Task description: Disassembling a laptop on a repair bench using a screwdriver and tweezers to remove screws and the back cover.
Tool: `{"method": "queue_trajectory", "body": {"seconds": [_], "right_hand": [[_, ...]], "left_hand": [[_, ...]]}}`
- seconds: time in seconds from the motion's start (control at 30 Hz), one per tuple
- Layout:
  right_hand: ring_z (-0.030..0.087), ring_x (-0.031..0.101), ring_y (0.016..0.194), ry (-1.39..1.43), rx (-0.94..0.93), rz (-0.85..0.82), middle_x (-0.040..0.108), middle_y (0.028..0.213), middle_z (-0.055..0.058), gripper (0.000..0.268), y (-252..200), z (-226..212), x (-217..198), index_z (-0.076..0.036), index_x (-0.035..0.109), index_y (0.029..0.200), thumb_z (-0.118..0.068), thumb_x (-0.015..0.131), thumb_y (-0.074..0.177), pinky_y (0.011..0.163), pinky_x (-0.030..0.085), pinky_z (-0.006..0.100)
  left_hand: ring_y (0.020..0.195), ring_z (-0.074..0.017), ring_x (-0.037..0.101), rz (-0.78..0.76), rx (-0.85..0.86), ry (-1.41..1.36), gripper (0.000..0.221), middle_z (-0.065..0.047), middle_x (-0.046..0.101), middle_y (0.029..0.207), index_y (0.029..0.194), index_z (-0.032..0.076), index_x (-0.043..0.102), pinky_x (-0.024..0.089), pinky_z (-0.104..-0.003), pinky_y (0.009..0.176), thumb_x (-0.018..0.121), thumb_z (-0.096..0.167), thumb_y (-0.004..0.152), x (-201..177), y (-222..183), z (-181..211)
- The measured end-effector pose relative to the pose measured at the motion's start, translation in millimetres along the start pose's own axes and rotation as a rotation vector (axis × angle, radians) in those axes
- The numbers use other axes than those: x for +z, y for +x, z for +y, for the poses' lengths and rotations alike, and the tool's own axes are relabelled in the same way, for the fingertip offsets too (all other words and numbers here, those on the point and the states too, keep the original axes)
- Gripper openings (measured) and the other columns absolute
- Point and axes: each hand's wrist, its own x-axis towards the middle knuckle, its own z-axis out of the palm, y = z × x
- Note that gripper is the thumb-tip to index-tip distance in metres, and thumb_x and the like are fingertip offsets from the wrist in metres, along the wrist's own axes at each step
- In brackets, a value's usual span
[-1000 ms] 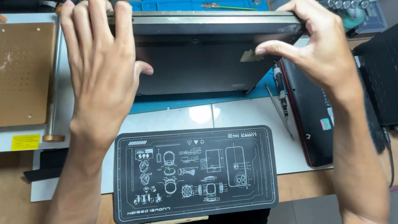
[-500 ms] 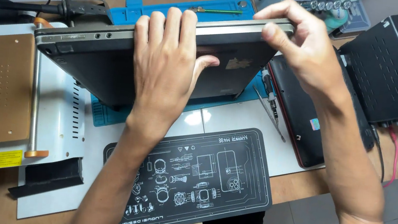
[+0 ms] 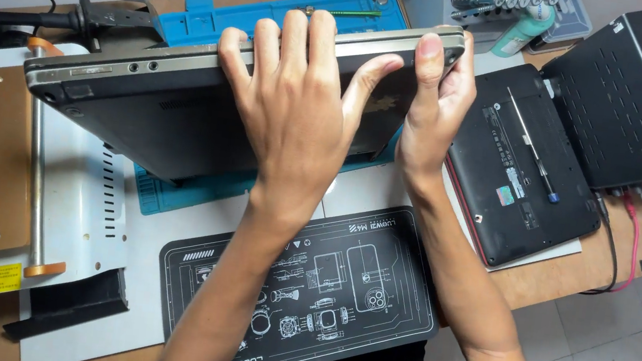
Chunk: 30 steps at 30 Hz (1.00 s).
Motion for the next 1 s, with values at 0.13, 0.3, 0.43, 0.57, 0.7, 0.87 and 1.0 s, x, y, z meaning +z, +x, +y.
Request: {"method": "queue_trajectory", "body": {"seconds": [0.13,0.3,0.43,0.57,0.7,0.87,1.0], "right_hand": [[0.006,0.046,0.085,-0.013,0.014,-0.014,0.049,0.09,-0.006,0.029,0.7,2.4,-4.5,-0.015,0.052,0.101,-0.043,0.055,0.105,0.086,0.043,0.025],[0.004,0.043,0.079,-0.006,0.106,-0.048,0.048,0.085,-0.008,0.033,3.0,2.8,-8.7,-0.014,0.058,0.106,-0.047,0.057,0.103,0.076,0.04,0.022],[0.004,0.045,0.082,0.006,0.166,-0.072,0.048,0.086,-0.008,0.032,3.3,1.1,-13.1,-0.019,0.05,0.09,-0.048,0.057,0.101,0.08,0.042,0.024],[0.007,0.053,0.092,0.02,0.192,-0.098,0.056,0.096,-0.004,0.035,4.1,3.5,-17.9,-0.015,0.055,0.101,-0.05,0.058,0.101,0.089,0.046,0.025],[0.006,0.053,0.088,0.025,0.201,-0.14,0.054,0.092,-0.006,0.034,7.0,3.2,-19.0,-0.014,0.056,0.109,-0.047,0.057,0.103,0.087,0.047,0.024],[0.007,0.054,0.095,0.056,0.16,-0.175,0.057,0.101,-0.004,0.034,10.5,7.5,-18.8,-0.012,0.054,0.116,-0.044,0.056,0.106,0.094,0.047,0.025],[0.008,0.049,0.092,0.02,0.101,-0.213,0.052,0.098,-0.003,0.038,9.3,5.4,-24.0,-0.013,0.049,0.109,-0.051,0.055,0.106,0.088,0.044,0.025]], "left_hand": [[0.083,-0.0307,0.052,0.041,-0.014,-0.069,0.053,-0.009,0.059,0.086,0.093,0.009,0.061,0.039,-0.045,0.089,0.061,0.062,0.101,2.9,7.5,14.8],[0.08,-0.0307,0.063,-0.098,0.104,-0.135,0.043,-0.005,0.069,0.082,0.092,0.015,0.065,0.041,-0.044,0.077,0.069,0.057,0.099,14.8,19.8,3.4],[0.071,-0.0516,0.067,-0.493,0.244,-0.327,0.053,-0.015,0.074,0.076,0.088,0.011,0.069,0.044,-0.057,0.051,0.066,0.061,0.104,15.6,47.9,-16.5],[0.09,-0.0496,0.064,-0.771,0.196,-0.335,0.054,-0.015,0.074,0.088,0.09,0.014,0.068,0.044,-0.058,0.063,0.056,0.064,0.105,4.6,64.2,-18.3],[0.089,-0.0512,0.064,-0.797,0.205,-0.331,0.055,-0.016,0.074,0.09,0.09,0.014,0.067,0.046,-0.06,0.065,0.054,0.065,0.106,7.4,66.9,-20.2],[0.093,-0.0506,0.064,-0.829,0.2,-0.323,0.052,-0.015,0.074,0.095,0.103,0.018,0.066,0.046,-0.06,0.068,0.049,0.066,0.104,10.7,66.7,-20.2],[0.084,-0.0487,0.066,-0.75,0.241,-0.334,0.051,-0.014,0.073,0.09,0.108,0.021,0.064,0.047,-0.061,0.058,0.051,0.07,0.101,9.9,62.0,-17.3]]}}
